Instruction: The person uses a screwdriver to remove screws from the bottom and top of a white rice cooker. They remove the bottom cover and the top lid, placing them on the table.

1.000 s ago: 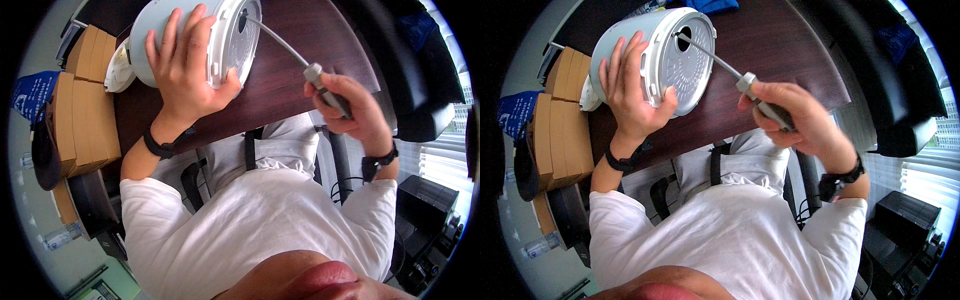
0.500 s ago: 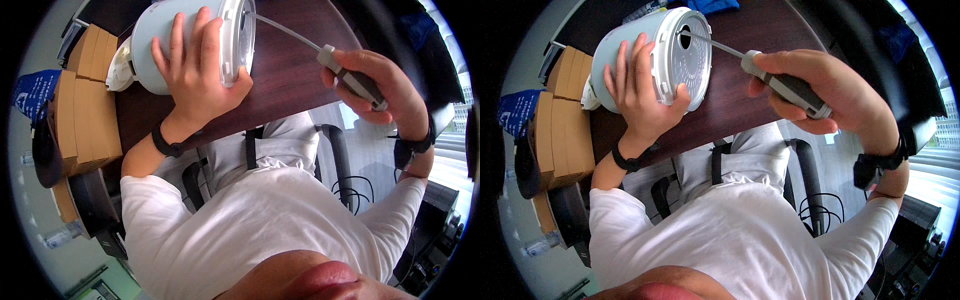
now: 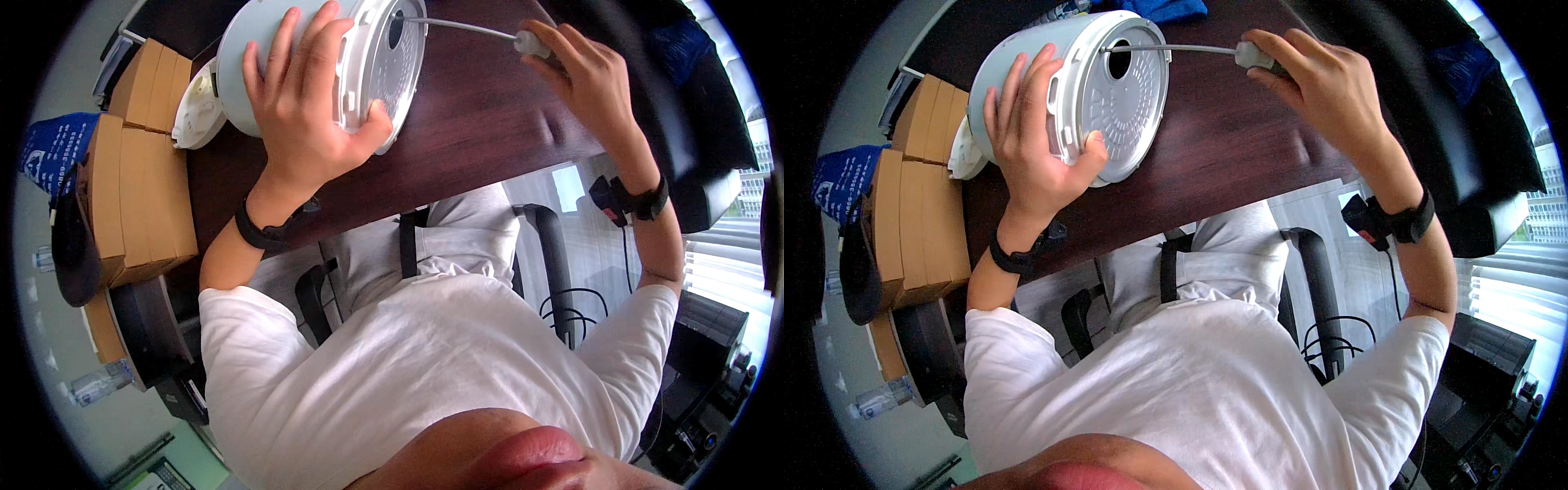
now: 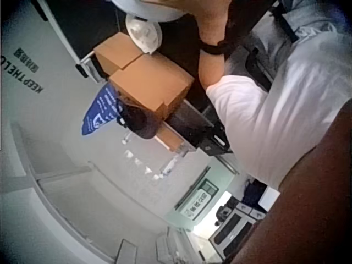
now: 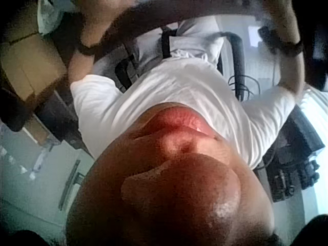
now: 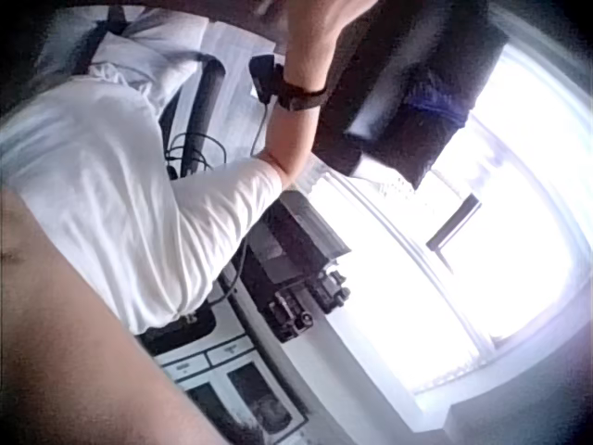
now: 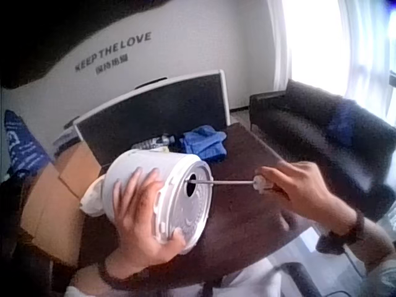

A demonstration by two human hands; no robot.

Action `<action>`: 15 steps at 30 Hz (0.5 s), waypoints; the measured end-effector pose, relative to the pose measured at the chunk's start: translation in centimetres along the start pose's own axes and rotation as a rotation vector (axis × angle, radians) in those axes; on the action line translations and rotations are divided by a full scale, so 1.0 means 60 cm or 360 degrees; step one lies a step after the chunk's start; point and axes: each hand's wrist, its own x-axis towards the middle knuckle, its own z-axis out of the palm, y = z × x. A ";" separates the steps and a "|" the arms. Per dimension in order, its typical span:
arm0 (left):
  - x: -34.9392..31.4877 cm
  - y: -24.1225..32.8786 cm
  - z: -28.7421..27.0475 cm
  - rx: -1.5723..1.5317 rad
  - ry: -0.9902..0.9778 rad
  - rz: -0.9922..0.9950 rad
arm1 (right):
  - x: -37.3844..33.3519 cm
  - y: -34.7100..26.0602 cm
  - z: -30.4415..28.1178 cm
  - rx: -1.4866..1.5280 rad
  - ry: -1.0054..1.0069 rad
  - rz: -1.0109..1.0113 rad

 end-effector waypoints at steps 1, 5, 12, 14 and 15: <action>-0.001 0.000 0.000 -0.0002 0.0007 -0.0011 | -0.007 -0.007 0.007 0.0151 0.0007 0.0074; -0.006 -0.001 -0.001 -0.0012 0.0039 -0.0032 | -0.025 -0.052 -0.001 0.1684 -0.0559 0.0982; -0.009 -0.003 0.003 -0.0005 0.0045 0.0011 | -0.024 -0.134 -0.045 0.3090 -0.0733 0.1335; -0.010 -0.002 0.003 0.0000 0.0026 -0.0003 | -0.020 -0.139 -0.050 0.3333 -0.0810 0.1397; -0.010 -0.001 0.002 0.0004 0.0018 -0.0013 | -0.018 -0.140 -0.052 0.3323 -0.0824 0.1400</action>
